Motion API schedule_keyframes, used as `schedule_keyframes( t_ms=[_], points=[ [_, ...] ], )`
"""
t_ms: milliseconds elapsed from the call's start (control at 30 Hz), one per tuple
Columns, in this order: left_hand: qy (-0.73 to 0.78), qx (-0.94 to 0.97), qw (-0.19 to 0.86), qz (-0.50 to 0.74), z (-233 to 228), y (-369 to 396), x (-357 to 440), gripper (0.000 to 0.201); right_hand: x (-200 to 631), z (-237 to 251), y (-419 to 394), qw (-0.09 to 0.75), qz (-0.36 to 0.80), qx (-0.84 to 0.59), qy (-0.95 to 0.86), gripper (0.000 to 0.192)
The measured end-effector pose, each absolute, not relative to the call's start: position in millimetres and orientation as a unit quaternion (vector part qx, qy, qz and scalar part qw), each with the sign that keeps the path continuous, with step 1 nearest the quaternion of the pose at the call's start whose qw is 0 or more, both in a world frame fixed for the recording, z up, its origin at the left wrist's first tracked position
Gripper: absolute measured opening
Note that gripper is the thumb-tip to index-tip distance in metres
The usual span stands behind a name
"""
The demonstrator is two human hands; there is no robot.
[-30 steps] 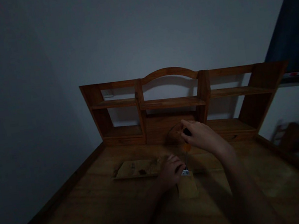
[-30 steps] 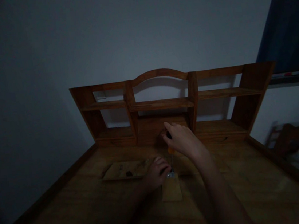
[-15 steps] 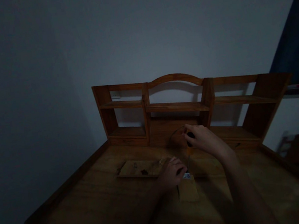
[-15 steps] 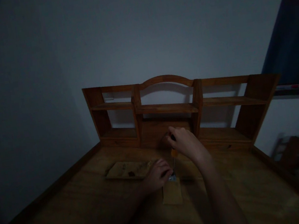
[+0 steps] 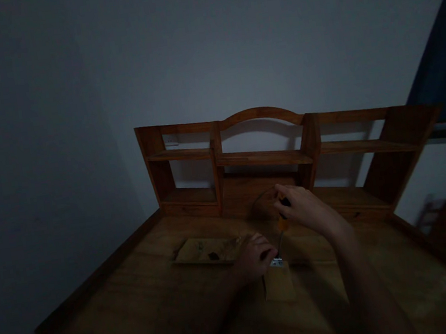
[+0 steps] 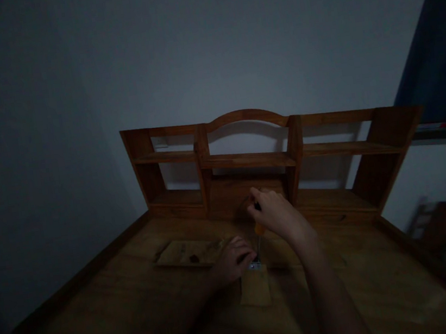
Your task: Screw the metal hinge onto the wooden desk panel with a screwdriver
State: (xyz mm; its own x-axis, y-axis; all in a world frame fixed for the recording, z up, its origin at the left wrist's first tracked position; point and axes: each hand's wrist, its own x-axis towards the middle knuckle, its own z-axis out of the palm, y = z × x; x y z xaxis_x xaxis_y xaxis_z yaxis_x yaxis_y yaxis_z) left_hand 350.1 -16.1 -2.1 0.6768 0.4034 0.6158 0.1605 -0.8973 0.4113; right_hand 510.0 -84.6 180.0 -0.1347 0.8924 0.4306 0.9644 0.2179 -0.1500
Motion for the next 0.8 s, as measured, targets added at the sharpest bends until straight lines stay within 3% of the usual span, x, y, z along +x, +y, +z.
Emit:
schedule_keyframes(
  t_ms=[333,500,800],
  points=[
    [0.169,0.903,0.145,0.367,0.2,-15.6,345.3,0.025,509.2,179.9,-81.3,0.198,-0.120,-0.634,-0.738,0.031],
    [0.163,0.905,0.135,0.369,0.9,-14.5,343.5,0.022,514.4,180.0,-80.2,0.203,-0.131,-0.624,-0.743,0.013],
    [0.175,0.887,0.174,0.390,3.2,-14.0,341.3,0.025,519.4,183.8,-85.2,0.190,-0.115,-0.622,-0.751,0.014]
  ],
)
